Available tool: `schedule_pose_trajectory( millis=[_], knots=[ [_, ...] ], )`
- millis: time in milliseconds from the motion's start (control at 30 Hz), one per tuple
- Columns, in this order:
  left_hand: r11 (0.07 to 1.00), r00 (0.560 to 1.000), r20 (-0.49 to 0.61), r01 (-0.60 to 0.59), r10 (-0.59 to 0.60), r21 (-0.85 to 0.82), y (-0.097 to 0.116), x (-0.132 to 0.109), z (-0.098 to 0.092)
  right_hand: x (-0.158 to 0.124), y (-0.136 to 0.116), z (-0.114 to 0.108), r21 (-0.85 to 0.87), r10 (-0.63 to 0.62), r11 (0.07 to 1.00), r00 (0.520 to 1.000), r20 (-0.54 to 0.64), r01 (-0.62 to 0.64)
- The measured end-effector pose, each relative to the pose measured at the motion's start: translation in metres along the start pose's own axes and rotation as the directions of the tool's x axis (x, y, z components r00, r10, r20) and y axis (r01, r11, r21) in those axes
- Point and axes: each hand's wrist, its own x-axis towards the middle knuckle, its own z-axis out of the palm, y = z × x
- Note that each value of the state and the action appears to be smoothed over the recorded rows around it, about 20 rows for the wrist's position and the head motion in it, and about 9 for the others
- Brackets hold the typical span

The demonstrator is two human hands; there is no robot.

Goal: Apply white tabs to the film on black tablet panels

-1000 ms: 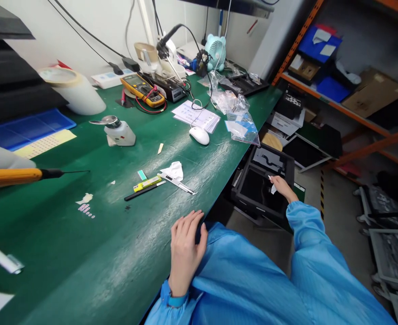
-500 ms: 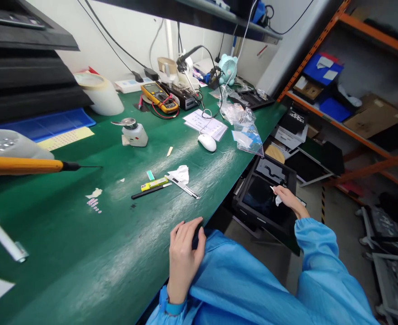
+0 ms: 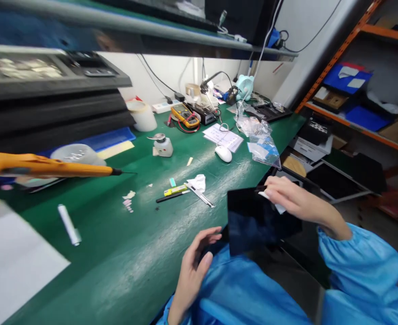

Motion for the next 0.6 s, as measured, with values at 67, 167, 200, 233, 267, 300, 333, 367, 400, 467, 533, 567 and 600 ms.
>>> schedule_pose_trajectory(
  millis=[67,167,200,233,267,300,333,367,400,467,533,567,600],
  knots=[
    [0.983,0.997,-0.003,0.076,-0.078,-0.167,0.003,-0.01,-0.003,0.024,-0.025,0.019,0.024,-0.169,0.986,0.976,0.14,0.167],
    [0.944,0.953,-0.118,0.249,-0.279,-0.216,0.007,-0.031,-0.007,0.056,-0.054,0.049,0.07,-0.383,0.923,0.883,0.271,0.379],
    [0.927,0.915,-0.192,0.319,-0.355,-0.196,0.009,-0.039,-0.008,0.065,-0.062,0.058,0.075,-0.444,0.893,0.845,0.298,0.443],
    [0.91,0.871,-0.269,0.376,-0.412,-0.174,0.01,-0.047,-0.009,0.073,-0.069,0.066,0.075,-0.497,0.862,0.808,0.316,0.501],
    [0.895,0.828,-0.34,0.416,-0.445,-0.16,0.012,-0.054,-0.009,0.08,-0.076,0.072,0.074,-0.542,0.832,0.776,0.322,0.55],
    [0.885,0.79,-0.402,0.439,-0.463,-0.156,0.013,-0.06,-0.009,0.085,-0.082,0.076,0.075,-0.58,0.804,0.752,0.314,0.589],
    [0.878,0.757,-0.453,0.449,-0.471,-0.163,0.015,-0.066,-0.008,0.089,-0.087,0.078,0.079,-0.611,0.782,0.736,0.289,0.618],
    [0.873,0.722,-0.501,0.454,-0.477,-0.178,0.016,-0.071,-0.007,0.092,-0.091,0.078,0.088,-0.637,0.765,0.73,0.248,0.637],
    [0.867,0.681,-0.55,0.457,-0.484,-0.198,0.018,-0.075,-0.006,0.094,-0.095,0.076,0.1,-0.653,0.756,0.734,0.184,0.647],
    [0.86,0.596,-0.636,0.451,-0.49,-0.24,0.024,-0.08,-0.004,0.092,-0.1,0.071,0.136,-0.64,0.763,0.768,0.021,0.632],
    [0.867,0.54,-0.689,0.403,-0.484,-0.293,0.031,-0.083,-0.002,0.087,-0.103,0.069,0.212,-0.505,0.816,0.842,-0.189,0.537],
    [0.874,0.523,-0.706,0.364,-0.479,-0.323,0.036,-0.084,-0.002,0.084,-0.103,0.07,0.273,-0.388,0.839,0.869,-0.307,0.471],
    [0.88,0.507,-0.721,0.321,-0.472,-0.35,0.04,-0.086,-0.002,0.082,-0.103,0.073,0.354,-0.249,0.845,0.881,-0.402,0.401]
  ],
)
